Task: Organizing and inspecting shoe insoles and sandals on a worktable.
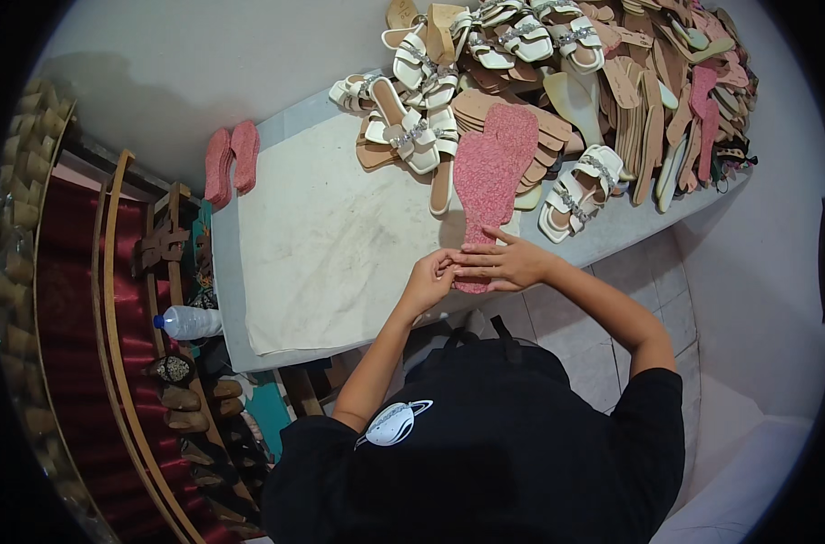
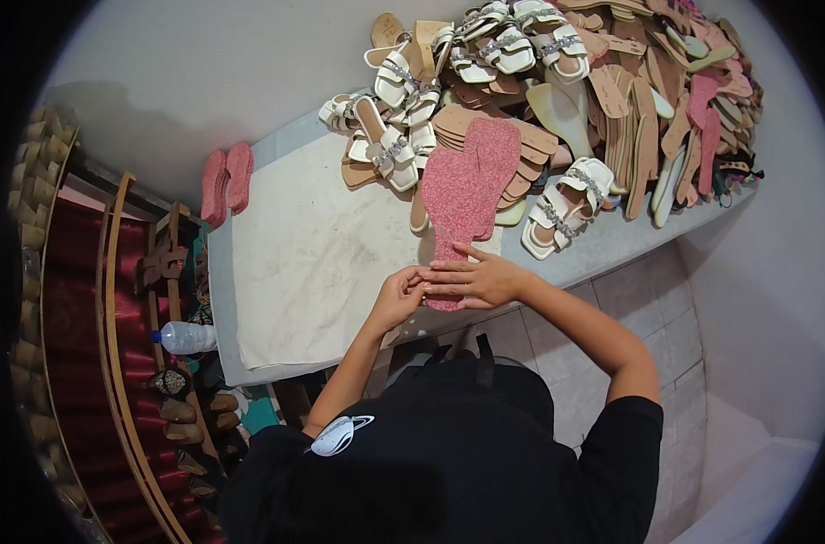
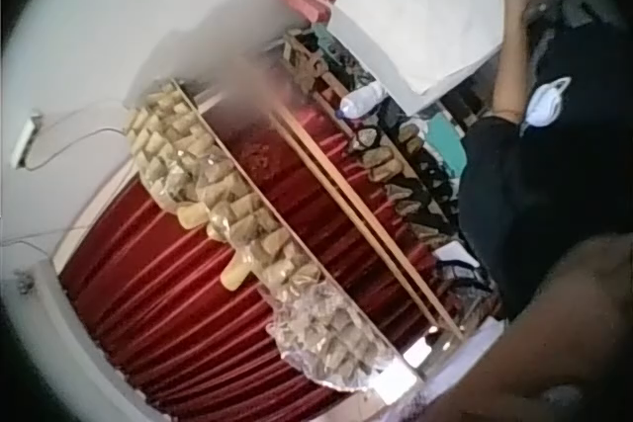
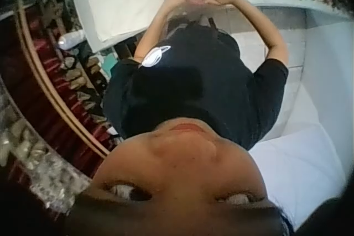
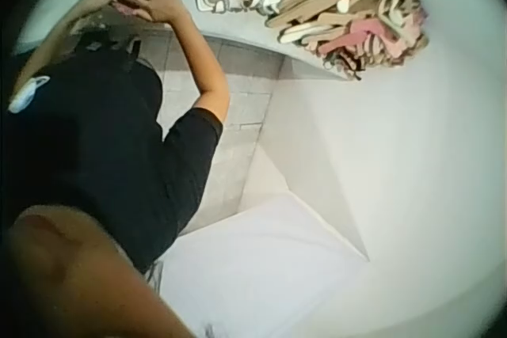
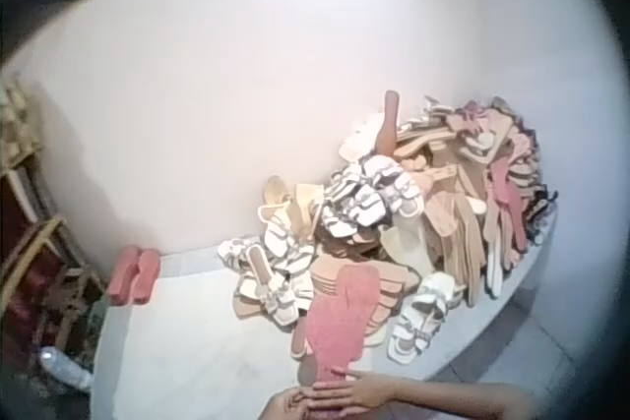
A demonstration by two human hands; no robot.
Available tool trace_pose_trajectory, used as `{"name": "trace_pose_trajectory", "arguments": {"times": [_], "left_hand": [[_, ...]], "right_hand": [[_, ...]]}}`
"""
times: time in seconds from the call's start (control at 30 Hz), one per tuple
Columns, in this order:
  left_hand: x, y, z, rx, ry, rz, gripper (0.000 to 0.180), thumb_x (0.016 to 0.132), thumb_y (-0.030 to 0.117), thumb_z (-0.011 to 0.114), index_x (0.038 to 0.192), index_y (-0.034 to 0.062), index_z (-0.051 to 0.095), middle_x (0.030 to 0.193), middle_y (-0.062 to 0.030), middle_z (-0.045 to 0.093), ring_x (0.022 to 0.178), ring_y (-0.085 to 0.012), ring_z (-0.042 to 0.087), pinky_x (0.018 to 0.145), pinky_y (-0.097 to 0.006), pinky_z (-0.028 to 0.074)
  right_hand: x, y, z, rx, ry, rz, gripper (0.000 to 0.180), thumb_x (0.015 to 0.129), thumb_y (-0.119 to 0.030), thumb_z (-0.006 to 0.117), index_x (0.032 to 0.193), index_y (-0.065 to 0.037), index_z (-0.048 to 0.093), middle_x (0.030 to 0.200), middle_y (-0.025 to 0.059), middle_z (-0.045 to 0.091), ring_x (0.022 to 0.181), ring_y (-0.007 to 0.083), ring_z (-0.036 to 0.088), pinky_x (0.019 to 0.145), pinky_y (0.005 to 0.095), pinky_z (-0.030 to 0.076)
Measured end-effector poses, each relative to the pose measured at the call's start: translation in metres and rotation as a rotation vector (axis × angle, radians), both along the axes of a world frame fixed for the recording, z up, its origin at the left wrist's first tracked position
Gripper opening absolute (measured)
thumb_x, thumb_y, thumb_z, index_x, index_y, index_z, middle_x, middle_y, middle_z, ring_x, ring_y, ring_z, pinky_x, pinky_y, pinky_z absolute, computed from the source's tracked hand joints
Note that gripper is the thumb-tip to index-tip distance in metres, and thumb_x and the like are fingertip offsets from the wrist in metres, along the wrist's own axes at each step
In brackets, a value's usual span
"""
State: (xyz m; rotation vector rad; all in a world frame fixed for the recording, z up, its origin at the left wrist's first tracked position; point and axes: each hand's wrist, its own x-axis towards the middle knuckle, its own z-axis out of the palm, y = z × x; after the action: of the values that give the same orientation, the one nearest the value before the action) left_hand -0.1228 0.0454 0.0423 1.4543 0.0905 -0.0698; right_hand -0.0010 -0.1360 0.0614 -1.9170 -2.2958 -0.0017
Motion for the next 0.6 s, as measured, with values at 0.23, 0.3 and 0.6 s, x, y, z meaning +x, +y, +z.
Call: {"name": "trace_pose_trajectory", "arguments": {"times": [0.23,0.3,0.6], "left_hand": [[-0.020,0.005,-0.003,0.194,0.061,-0.037,0.021,0.084,0.005,0.051,0.103,-0.0048,0.053,0.086,-0.0068,0.060,0.078,-0.0080,0.055,0.071,-0.022,0.045],[-0.026,0.006,-0.003,0.175,0.004,-0.019,0.022,0.083,0.007,0.053,0.102,-0.0054,0.054,0.082,-0.0071,0.060,0.078,-0.0086,0.055,0.072,-0.022,0.045],[-0.044,0.049,-0.017,0.063,0.057,0.146,0.023,0.084,0.005,0.052,0.105,-0.0052,0.052,0.089,-0.0074,0.060,0.081,-0.0087,0.056,0.072,-0.022,0.045]], "right_hand": [[0.054,0.013,0.018,-0.016,-0.081,0.008,0.045,0.089,-0.045,0.029,0.132,-0.031,0.031,0.141,0.0038,0.023,0.130,0.0221,0.021,0.107,0.0414,0.011],[0.076,0.019,0.019,-0.006,-0.051,-0.013,0.044,0.089,-0.046,0.030,0.131,-0.032,0.033,0.141,0.0042,0.024,0.129,0.0249,0.023,0.106,0.0434,0.011],[0.093,0.106,0.015,0.619,0.651,-0.768,0.052,0.093,-0.035,0.027,0.132,0.000,0.028,0.135,0.0205,0.029,0.126,0.0333,0.025,0.105,0.0389,0.015]]}}
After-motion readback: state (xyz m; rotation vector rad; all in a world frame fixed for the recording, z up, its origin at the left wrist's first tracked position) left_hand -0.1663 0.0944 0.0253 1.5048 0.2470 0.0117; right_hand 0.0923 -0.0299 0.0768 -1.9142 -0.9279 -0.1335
